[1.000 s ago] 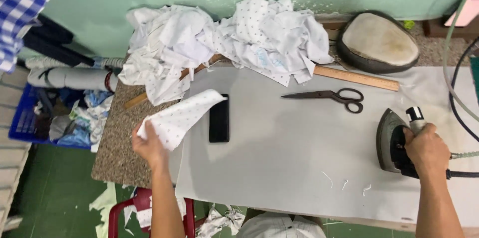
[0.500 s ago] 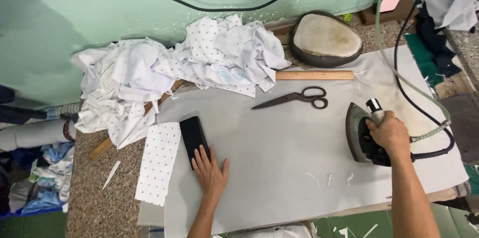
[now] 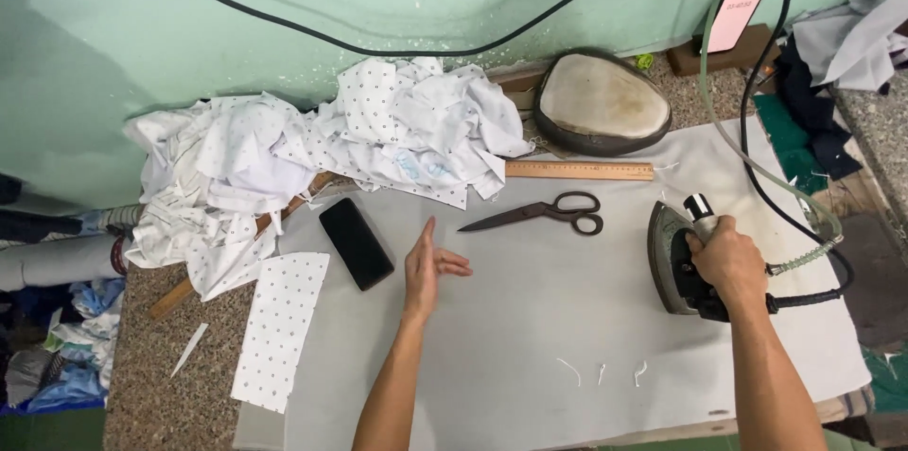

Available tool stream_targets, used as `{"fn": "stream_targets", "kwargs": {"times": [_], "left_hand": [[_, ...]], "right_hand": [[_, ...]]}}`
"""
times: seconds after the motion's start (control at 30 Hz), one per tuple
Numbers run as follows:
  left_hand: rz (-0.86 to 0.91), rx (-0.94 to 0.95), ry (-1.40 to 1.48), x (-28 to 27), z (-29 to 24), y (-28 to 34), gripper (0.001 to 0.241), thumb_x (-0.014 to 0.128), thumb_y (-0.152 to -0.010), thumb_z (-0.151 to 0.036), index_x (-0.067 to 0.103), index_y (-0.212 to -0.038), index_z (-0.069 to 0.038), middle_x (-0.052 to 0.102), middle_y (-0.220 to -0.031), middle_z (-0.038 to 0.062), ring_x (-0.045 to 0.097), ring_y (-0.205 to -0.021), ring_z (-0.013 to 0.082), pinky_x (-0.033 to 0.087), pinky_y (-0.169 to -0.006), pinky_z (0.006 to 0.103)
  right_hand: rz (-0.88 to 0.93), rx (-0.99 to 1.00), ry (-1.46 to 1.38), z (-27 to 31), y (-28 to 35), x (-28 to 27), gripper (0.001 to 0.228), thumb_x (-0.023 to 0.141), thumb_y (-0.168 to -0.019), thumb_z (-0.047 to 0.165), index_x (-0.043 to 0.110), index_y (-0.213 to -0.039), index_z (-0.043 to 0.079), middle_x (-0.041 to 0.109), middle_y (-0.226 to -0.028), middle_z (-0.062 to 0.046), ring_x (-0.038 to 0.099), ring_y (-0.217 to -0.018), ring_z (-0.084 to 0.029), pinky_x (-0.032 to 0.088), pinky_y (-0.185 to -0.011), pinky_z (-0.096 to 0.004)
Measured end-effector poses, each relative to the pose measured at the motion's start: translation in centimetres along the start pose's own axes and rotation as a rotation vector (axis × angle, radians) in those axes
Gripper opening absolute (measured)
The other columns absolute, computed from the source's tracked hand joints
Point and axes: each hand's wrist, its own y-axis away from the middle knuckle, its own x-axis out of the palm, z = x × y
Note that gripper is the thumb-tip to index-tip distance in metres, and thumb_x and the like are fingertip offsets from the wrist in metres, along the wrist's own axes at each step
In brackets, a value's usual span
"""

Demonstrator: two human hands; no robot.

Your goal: The person is preparing fabric pieces by cutting them with scissors and ironing them flat on a workstation.

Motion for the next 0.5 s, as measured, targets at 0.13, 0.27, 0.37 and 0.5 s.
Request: {"fn": "stream_targets", "kwargs": {"times": [0.13,0.27,0.37,0.5], "left_hand": [[-0.147,0.540,-0.477,1.9,4.3,0.7,0.045,0.065,-0.098,-0.020,0.061,-0.139,-0.004,0.057,-0.062,-0.005,0.054,-0.059,0.0064,0.054,-0.074,0.0241],[-0.272,0.552,-1.015,0.4,11.2,1.6,0.056,0.056,-0.100,-0.039,0.052,-0.144,-0.005,0.056,-0.142,0.016,0.052,-0.132,0.0319,0.042,-0.109,0.0437],[-0.361,0.332,-1.317,-1.2,15.2,3.1,0.074,0.046,-0.101,-0.055,0.035,-0.156,-0.006,0.031,-0.161,0.025,0.024,-0.151,0.0414,0.016,-0.122,0.0552],[-0.431,0.054,-1.426,-1.9,16.0,5.3,0.073,0.034,-0.105,-0.060,0.029,-0.161,-0.013,0.018,-0.169,0.021,0.014,-0.157,0.0345,0.002,-0.126,0.0560]], "right_hand": [[0.003,-0.051,0.019,-0.4,-2.3,-1.4,0.049,0.056,-0.103,0.042,0.049,-0.126,0.000,0.070,-0.110,-0.033,0.067,-0.099,-0.053,0.053,-0.080,-0.059],[0.006,-0.122,0.034,-1.5,-6.5,-2.2,0.052,0.058,-0.100,0.043,0.049,-0.126,-0.001,0.069,-0.112,-0.034,0.065,-0.101,-0.054,0.052,-0.081,-0.060],[-0.034,-0.232,0.055,-3.3,-10.3,-1.7,0.061,0.063,-0.097,0.046,0.051,-0.132,-0.003,0.070,-0.112,-0.036,0.069,-0.101,-0.052,0.056,-0.079,-0.059],[-0.664,-0.518,0.374,-2.0,-7.7,-1.4,0.078,0.085,-0.084,0.038,0.056,-0.145,-0.001,0.068,-0.118,-0.027,0.066,-0.110,-0.042,0.056,-0.089,-0.045]]}}
